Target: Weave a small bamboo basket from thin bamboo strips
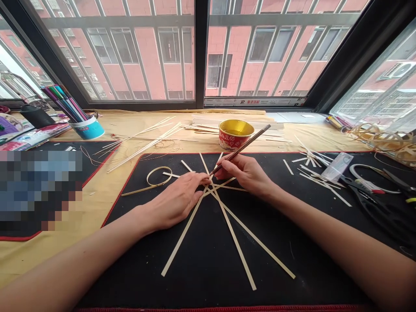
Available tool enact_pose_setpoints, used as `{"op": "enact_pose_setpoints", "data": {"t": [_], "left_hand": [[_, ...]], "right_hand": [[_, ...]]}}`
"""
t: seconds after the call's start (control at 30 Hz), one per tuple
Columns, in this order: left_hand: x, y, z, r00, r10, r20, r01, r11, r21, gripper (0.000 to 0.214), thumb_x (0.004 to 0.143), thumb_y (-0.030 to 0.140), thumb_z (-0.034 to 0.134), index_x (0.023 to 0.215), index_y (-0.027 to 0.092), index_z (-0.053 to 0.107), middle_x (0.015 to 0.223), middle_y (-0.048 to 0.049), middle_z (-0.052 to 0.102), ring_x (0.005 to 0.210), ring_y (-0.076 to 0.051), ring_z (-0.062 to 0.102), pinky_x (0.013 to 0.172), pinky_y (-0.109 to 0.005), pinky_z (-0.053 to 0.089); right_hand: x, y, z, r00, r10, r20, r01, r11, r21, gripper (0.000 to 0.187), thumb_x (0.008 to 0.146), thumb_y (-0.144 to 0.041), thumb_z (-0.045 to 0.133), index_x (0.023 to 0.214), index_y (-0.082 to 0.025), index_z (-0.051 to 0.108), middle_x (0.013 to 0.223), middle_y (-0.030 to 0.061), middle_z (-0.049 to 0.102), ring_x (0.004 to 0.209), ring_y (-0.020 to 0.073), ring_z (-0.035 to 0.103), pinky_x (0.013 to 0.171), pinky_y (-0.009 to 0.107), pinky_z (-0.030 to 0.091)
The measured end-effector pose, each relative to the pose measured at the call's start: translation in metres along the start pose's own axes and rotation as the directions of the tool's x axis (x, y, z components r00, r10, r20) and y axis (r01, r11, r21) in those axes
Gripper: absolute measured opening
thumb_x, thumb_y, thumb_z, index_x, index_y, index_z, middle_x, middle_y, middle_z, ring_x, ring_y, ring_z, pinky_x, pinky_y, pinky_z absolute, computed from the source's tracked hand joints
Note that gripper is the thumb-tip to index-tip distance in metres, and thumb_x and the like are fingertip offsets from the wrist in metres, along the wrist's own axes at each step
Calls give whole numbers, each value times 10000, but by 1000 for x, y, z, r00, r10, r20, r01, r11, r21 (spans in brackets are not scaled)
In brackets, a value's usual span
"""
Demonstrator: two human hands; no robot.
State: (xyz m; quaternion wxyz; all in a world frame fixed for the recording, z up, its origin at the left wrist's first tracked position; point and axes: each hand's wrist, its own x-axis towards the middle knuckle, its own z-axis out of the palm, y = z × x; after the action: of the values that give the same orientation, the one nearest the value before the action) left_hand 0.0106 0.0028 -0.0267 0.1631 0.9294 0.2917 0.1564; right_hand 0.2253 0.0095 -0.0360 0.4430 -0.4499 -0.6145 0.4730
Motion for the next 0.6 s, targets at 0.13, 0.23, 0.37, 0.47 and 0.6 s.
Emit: {"op": "enact_pose_setpoints", "data": {"t": [0.13, 0.23, 0.37, 0.47, 0.6], "left_hand": [[0, -5, 1, 1000, 15, -17, -15, 1000, 3, 314, 936, 164, 383, 1249, 178, 395, 1258, -111, 556, 1223, -191, 502, 1043, -399, 424], [0, -6, 1, 1000, 13, -13, -13, 1000, -21, 336, 920, 136, 398, 1254, 174, 387, 1258, -107, 554, 1199, -179, 524, 1032, -373, 434], [0, -6, 1, 1000, 5, -10, -5, 999, -51, 339, 920, 120, 385, 1254, 174, 385, 1253, -101, 555, 1188, -167, 535, 1024, -352, 439], [1, -6, 1, 1000, 3, -6, -3, 998, -55, 329, 920, 109, 373, 1242, 171, 403, 1231, -95, 563, 1168, -162, 546, 1016, -348, 447], [1, -5, 0, 1000, 20, 3, -20, 998, -61, 336, 910, 88, 368, 1230, 180, 413, 1210, -87, 564, 1156, -159, 550, 1011, -348, 449]], "right_hand": [[1, 9, 2, 993, -60, -99, 49, 993, -105, 333, 772, -490, 614, 805, -163, 557, 682, 18, 642, 626, 130, 626, 605, 243, 518], [0, 7, 1, 992, -65, -107, 47, 986, -158, 253, 801, -415, 580, 797, -163, 558, 668, 12, 639, 581, 109, 590, 542, 211, 468], [-1, 2, 2, 994, -29, -108, 13, 988, -152, 193, 805, -353, 570, 792, -160, 556, 641, -4, 626, 535, 86, 552, 524, 197, 452], [-1, 2, 3, 994, -29, -104, 14, 990, -144, 191, 806, -348, 574, 797, -157, 562, 650, -2, 632, 554, 90, 566, 549, 198, 468], [-1, 5, 2, 995, -29, -91, 14, 986, -167, 197, 814, -348, 574, 809, -151, 578, 670, 12, 655, 579, 100, 586, 568, 204, 482]]}}
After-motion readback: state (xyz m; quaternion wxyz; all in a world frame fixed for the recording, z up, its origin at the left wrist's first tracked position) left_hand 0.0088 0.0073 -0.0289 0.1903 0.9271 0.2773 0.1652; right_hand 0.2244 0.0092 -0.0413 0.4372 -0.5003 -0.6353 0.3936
